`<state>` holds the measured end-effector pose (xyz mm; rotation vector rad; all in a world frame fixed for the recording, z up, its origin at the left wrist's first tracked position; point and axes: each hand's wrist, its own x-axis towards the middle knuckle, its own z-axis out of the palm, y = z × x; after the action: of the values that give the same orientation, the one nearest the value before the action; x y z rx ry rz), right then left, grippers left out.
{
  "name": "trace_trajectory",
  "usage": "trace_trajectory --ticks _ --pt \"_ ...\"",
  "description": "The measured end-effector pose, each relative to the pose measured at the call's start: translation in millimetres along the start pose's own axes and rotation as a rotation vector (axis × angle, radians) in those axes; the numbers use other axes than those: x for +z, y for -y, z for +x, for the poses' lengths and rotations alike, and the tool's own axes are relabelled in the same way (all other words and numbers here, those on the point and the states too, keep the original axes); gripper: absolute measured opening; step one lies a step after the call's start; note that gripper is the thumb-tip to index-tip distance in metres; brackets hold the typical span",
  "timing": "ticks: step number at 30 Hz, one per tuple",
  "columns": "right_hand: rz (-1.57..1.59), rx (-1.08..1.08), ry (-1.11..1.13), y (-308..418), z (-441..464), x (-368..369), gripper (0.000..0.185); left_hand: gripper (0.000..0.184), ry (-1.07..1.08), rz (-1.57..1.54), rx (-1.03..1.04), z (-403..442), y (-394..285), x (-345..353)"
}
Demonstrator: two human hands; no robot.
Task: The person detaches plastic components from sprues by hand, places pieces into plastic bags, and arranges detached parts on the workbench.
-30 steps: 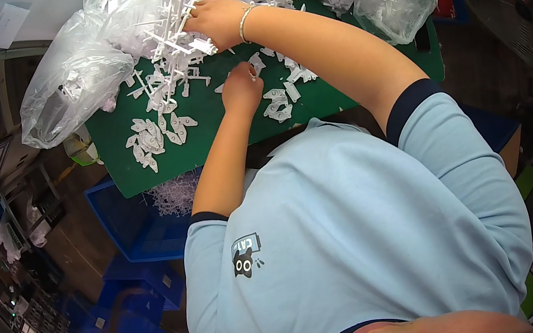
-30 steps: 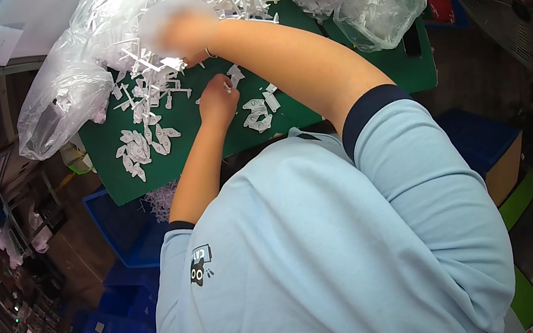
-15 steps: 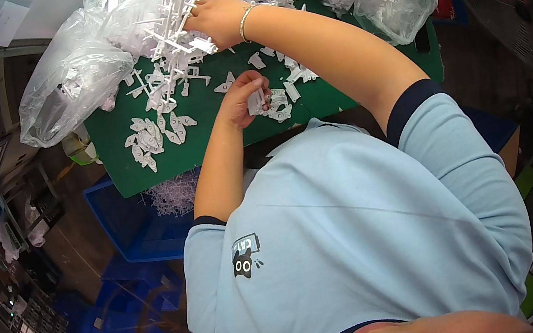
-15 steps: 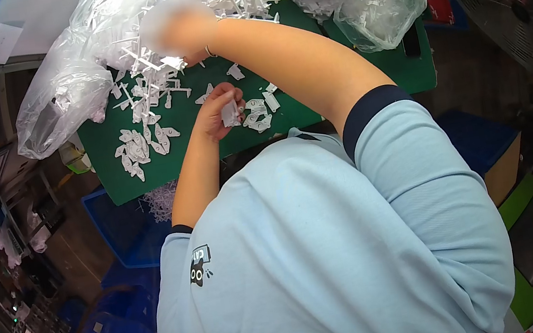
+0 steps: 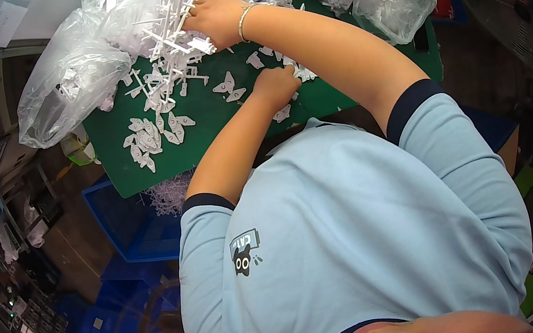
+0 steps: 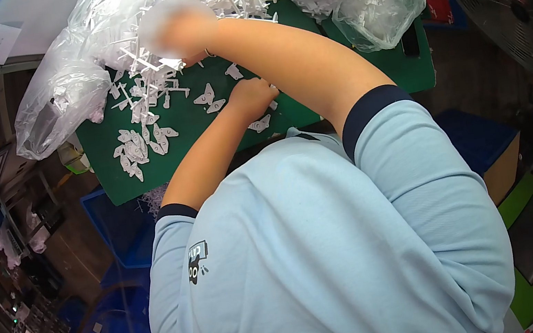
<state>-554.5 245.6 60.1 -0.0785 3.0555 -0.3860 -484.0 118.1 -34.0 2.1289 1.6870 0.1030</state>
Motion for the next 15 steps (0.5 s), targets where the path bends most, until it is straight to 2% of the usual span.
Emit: trace_trajectory --ticks 1,3,4,6,7,9,10,11,13,14,15 --pt "0.000 -0.002 0.001 -0.5 0.2 0.1 0.068 0.012 0.001 0.001 0.000 -1.2 0.6 0.4" --pt "-0.001 -0.001 -0.001 -1.8 1.2 0.3 0.069 0.011 -0.099 -0.245 -0.103 -7.3 3.2 0.8" --pt "-0.009 -0.012 0.010 -2.2 1.8 0.4 0.068 0.011 -0.097 -0.244 -0.100 -11.6 6.0 0.7" --pt "-0.019 -0.020 0.018 -3.4 1.4 -1.3 0.068 0.011 -0.213 -0.563 -0.105 -23.4 13.1 -8.6" --pt "-0.027 -0.019 0.023 -3.3 1.2 -2.4 0.068 0.011 -0.213 -0.561 -0.104 -29.7 14.8 -13.7" --pt "-0.034 -0.026 0.022 -1.7 2.3 -1.8 0.068 0.021 -0.102 -1.662 -0.421 -49.4 12.8 -28.4" --pt "-0.027 -0.022 0.017 -2.1 2.5 -1.3 0.068 0.025 -0.115 -1.900 -0.449 -61.2 10.9 -39.6" --pt "-0.020 -0.017 0.012 -2.5 2.0 -0.9 0.068 0.025 -0.122 -1.895 -0.450 -71.4 10.6 -40.5" --pt "-0.025 -0.037 -0.003 -3.2 1.2 0.2 0.066 0.024 -0.205 -2.127 -0.380 -90.4 12.6 -39.3" --pt "-0.004 -0.021 0.011 -4.2 2.4 3.6 0.064 0.025 -0.239 -2.189 -0.251 -99.7 14.9 -40.4" --pt "0.014 -0.008 0.023 -5.7 4.9 5.1 0.062 0.025 -0.262 -2.166 -0.246 -110.0 13.0 -54.5"
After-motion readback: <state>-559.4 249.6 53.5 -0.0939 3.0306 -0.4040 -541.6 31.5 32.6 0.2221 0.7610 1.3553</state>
